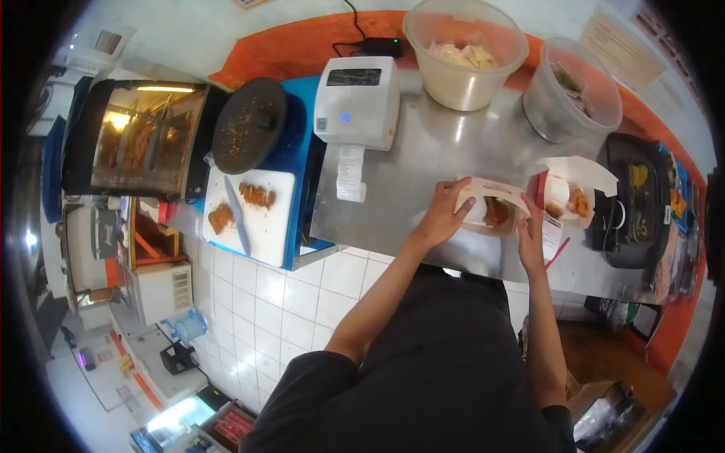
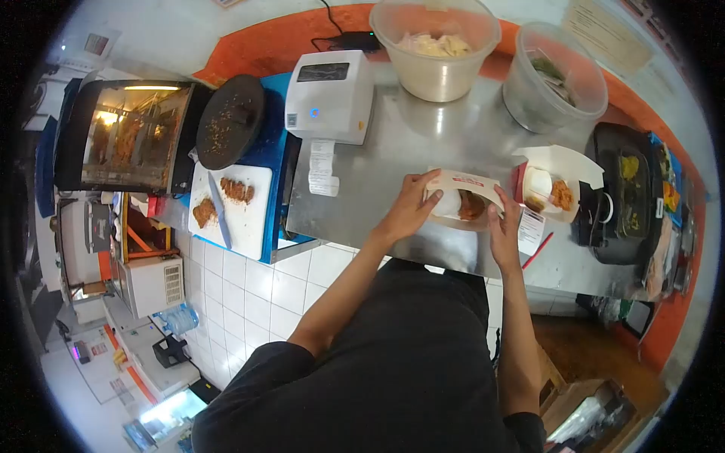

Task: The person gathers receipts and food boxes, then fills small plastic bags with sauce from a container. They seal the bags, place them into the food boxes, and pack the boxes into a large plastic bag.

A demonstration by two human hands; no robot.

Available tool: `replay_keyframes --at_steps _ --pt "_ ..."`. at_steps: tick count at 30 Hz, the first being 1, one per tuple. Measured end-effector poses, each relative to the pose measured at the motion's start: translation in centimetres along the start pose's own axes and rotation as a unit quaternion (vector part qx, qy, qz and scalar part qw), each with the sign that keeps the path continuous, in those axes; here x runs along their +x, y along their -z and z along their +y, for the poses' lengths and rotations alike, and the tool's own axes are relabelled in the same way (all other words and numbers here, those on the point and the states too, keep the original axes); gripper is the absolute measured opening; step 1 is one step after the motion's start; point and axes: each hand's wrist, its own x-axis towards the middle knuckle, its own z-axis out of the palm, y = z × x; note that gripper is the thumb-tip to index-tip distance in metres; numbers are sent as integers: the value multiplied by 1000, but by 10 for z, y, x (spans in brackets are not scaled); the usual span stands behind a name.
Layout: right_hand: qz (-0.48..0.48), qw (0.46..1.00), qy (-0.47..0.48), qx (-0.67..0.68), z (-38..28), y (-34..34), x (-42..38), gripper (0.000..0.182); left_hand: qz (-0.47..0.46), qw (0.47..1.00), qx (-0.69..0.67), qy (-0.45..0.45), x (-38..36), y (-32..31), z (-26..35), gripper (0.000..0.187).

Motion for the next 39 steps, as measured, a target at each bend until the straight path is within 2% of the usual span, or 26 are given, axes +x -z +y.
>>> replay_keyframes --at_steps 3,4,6,7,8,11,12,15,18,21,24,27,30,33,36,39 --pt "-18 993 -25 115 13 -15 -4 58 -6 996 -85 -37 -1 -13 -24 71" --pt "-48 988 -40 143 20 -15 -6 67 -2 997 -31 -64 -5 -14 -29 75" --pt "-55 991 -20 124 19 -16 -12 71 2 990 78 -115 -15 -14 -31 83" --pt "-58 992 -12 115 20 -16 -17 74 -18 991 61 -119 -18 -12 -33 87" --pt "-90 990 -31 108 13 -12 -21 85 -39 991 43 -122 -22 -7 -33 92" --pt "-121 986 40 -110 34 -7 -33 92 -85 985 37 -146 -33 5 -37 96" --pt "-154 980 48 -117 40 -4 -37 100 -99 982 43 -157 -35 7 -39 96" --pt "-180 974 59 -122 43 4 -38 96 -115 978 90 -146 -32 12 -42 89" --pt "-186 972 50 -131 33 10 -31 84 -116 976 125 -138 -29 16 -34 75" --pt "-163 969 98 -160 30 9 -28 64 -130 969 174 -117 -25 14 -31 64" --pt "-125 984 4 -126 36 0 -32 54 -112 966 198 -126 -26 9 -36 59" --pt "-136 982 4 -135 54 -1 -32 52 -137 968 187 -99 -25 8 -39 60" --pt "-96 971 69 -208 55 -6 -35 55 -32 916 321 -238 -26 6 -43 62" --pt "-69 939 147 -305 29 -5 -37 55 -46 898 359 -249 -20 6 -39 63" --pt "-70 958 106 -258 48 -9 -39 56 -141 866 331 -346 13 2 -24 67" --pt "-63 982 48 -170 62 -10 -41 54 -157 887 320 -293 43 -26 -15 77"
